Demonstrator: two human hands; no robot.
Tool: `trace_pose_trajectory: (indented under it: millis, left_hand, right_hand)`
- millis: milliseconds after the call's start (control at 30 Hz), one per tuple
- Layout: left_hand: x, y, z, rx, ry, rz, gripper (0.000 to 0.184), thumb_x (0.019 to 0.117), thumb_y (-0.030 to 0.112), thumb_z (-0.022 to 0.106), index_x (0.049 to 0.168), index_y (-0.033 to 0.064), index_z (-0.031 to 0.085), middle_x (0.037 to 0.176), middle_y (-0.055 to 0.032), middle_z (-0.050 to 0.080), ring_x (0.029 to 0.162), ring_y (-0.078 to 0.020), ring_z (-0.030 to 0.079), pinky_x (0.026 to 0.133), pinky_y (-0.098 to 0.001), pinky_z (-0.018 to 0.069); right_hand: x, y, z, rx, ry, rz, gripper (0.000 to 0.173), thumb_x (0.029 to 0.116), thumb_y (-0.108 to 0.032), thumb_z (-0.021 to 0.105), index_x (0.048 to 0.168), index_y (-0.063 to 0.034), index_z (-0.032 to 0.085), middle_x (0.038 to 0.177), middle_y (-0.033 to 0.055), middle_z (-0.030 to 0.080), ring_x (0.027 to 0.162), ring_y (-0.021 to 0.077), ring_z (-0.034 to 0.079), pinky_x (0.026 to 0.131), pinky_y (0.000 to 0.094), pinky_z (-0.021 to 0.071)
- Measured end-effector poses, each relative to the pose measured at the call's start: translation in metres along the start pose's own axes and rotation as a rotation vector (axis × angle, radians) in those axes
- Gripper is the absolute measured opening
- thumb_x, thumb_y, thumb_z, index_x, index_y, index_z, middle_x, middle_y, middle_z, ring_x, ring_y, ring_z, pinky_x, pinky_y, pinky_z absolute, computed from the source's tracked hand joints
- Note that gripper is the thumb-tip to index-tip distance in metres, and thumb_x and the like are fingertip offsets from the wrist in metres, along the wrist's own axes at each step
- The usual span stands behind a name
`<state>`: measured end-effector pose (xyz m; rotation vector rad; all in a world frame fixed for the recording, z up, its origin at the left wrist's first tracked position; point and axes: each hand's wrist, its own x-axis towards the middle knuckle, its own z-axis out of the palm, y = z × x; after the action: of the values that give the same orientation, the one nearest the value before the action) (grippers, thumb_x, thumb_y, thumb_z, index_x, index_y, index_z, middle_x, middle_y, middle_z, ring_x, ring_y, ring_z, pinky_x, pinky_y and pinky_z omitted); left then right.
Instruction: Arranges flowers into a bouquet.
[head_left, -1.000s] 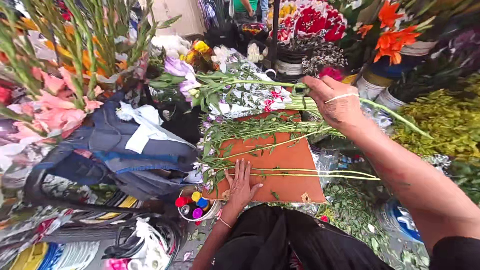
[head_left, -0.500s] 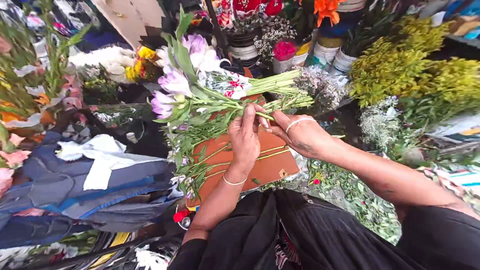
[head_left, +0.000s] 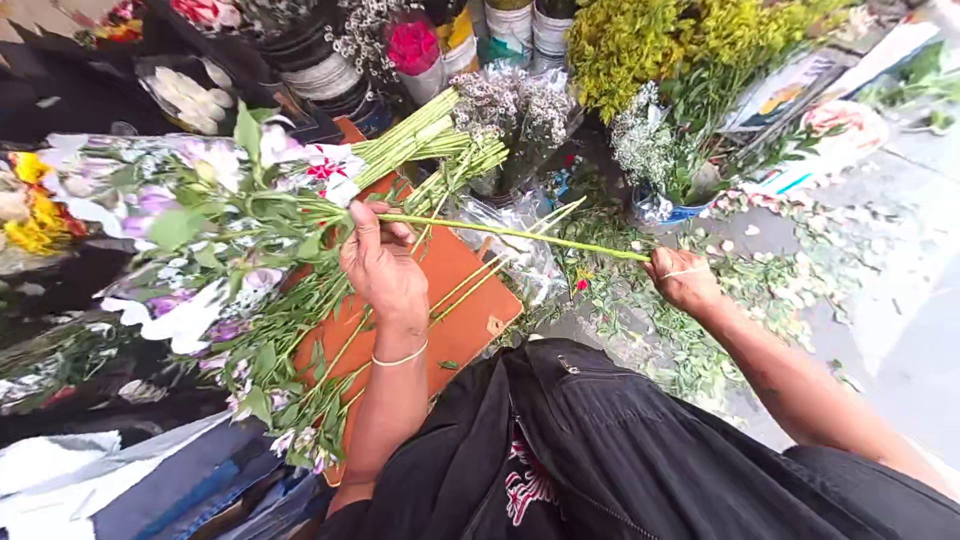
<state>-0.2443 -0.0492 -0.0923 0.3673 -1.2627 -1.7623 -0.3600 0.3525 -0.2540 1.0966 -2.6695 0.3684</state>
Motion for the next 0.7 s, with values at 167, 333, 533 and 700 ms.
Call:
trace_pose_trajectory:
  millis: [167, 333, 533, 700]
  left_hand:
    - [0.015, -0.005, 0.002, 0.023, 0.068, -0.027, 0.037, 0.113, 0.019, 0.032, 0.09, 0.0096, 0.059, 0.069, 0.0019, 0.063, 0.056, -0.0066, 0.059, 0.056, -0.0204, 0.0525]
    - [-0.01, -0.021, 0.027, 0.044, -0.029, -0.14, 0.038, 0.112, 0.016, 0.035, 0.089, 0.0084, 0.064, 0.069, 0.002, 0.066, 0.057, -0.0059, 0.062, 0.056, -0.0195, 0.0546]
    - [0.036, 0.026, 0.0, -0.03, 0.121, 0.073, 0.036, 0.1136, 0.019, 0.027, 0.094, 0.0087, 0.056, 0.069, 0.001, 0.058, 0.058, -0.0075, 0.058, 0.06, -0.0204, 0.0532]
    - [0.008, 0.011, 0.023, 0.022, 0.063, 0.041, 0.039, 0.1134, 0.021, 0.03, 0.092, 0.0104, 0.06, 0.072, 0.0021, 0.064, 0.06, -0.0066, 0.062, 0.061, -0.0215, 0.0558]
  right_hand:
    - [-0.105, 0.082, 0.006, -0.031, -0.318, 0.341, 0.038, 0.1078, -0.021, 0.042, 0.113, 0.0147, 0.056, 0.1, 0.0386, 0.065, 0.092, 0.0587, 0.067, 0.079, 0.0707, 0.0502]
    - [-0.139, 0.114, 0.017, -0.038, -0.706, 0.597, 0.043, 0.112, -0.031, 0.036, 0.132, 0.0034, 0.052, 0.116, 0.0351, 0.065, 0.106, 0.058, 0.064, 0.085, 0.0735, 0.0479]
    - [-0.207, 0.189, 0.021, 0.094, -0.942, 1.013, 0.065, 0.0952, -0.037, 0.073, 0.151, -0.0141, 0.049, 0.143, 0.0388, 0.049, 0.129, 0.0593, 0.05, 0.097, 0.0762, 0.042]
    - [-0.069, 0.141, 0.001, 0.208, -0.625, 0.774, 0.088, 0.076, -0.039, 0.091, 0.152, -0.0186, 0.051, 0.164, 0.0329, 0.019, 0.142, 0.0614, 0.029, 0.105, 0.0798, 0.031]
